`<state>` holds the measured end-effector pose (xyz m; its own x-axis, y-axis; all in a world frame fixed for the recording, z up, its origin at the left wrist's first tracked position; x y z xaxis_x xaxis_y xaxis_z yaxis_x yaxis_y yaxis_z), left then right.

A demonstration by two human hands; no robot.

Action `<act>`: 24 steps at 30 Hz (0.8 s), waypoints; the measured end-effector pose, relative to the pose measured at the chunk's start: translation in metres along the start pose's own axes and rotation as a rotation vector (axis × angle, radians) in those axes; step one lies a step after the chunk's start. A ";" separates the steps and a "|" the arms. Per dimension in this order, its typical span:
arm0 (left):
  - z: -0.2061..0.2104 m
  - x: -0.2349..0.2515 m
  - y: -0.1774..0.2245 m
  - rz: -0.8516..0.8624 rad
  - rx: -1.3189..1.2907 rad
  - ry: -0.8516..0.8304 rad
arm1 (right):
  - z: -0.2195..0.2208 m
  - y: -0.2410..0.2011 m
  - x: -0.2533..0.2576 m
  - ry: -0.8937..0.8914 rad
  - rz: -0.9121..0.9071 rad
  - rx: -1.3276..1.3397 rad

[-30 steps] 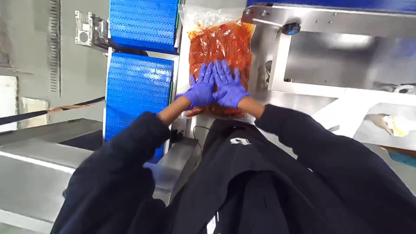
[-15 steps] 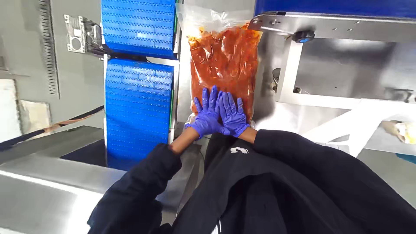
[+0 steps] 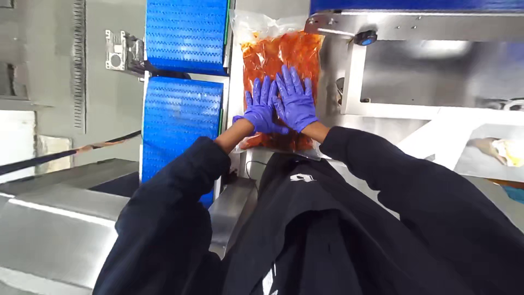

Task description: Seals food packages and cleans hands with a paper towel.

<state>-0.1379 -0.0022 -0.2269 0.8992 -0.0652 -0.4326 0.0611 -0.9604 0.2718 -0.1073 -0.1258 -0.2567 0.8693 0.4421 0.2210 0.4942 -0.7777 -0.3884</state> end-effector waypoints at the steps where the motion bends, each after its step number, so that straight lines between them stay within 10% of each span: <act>1: 0.001 0.003 0.001 -0.015 0.016 -0.040 | 0.000 -0.001 0.000 -0.023 0.003 -0.009; 9: -0.003 0.032 0.008 -0.125 0.122 -0.242 | 0.018 0.000 0.006 -0.023 0.039 -0.054; 24: 0.064 -0.057 -0.012 -0.062 0.046 0.231 | 0.014 -0.039 -0.083 0.033 -0.132 0.126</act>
<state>-0.2178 -0.0040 -0.2605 0.9699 0.0524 -0.2376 0.1038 -0.9723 0.2092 -0.1990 -0.1264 -0.2722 0.7976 0.5200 0.3056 0.6017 -0.6510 -0.4628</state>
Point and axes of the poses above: each hand's wrist, its own x-axis towards the middle knuckle, its own z-axis out of the palm, y = z × x, the point moved 3 cm from there along x, towards the middle knuckle, and after that the axes turned 15 degrees about y, right-handed, at the moved point
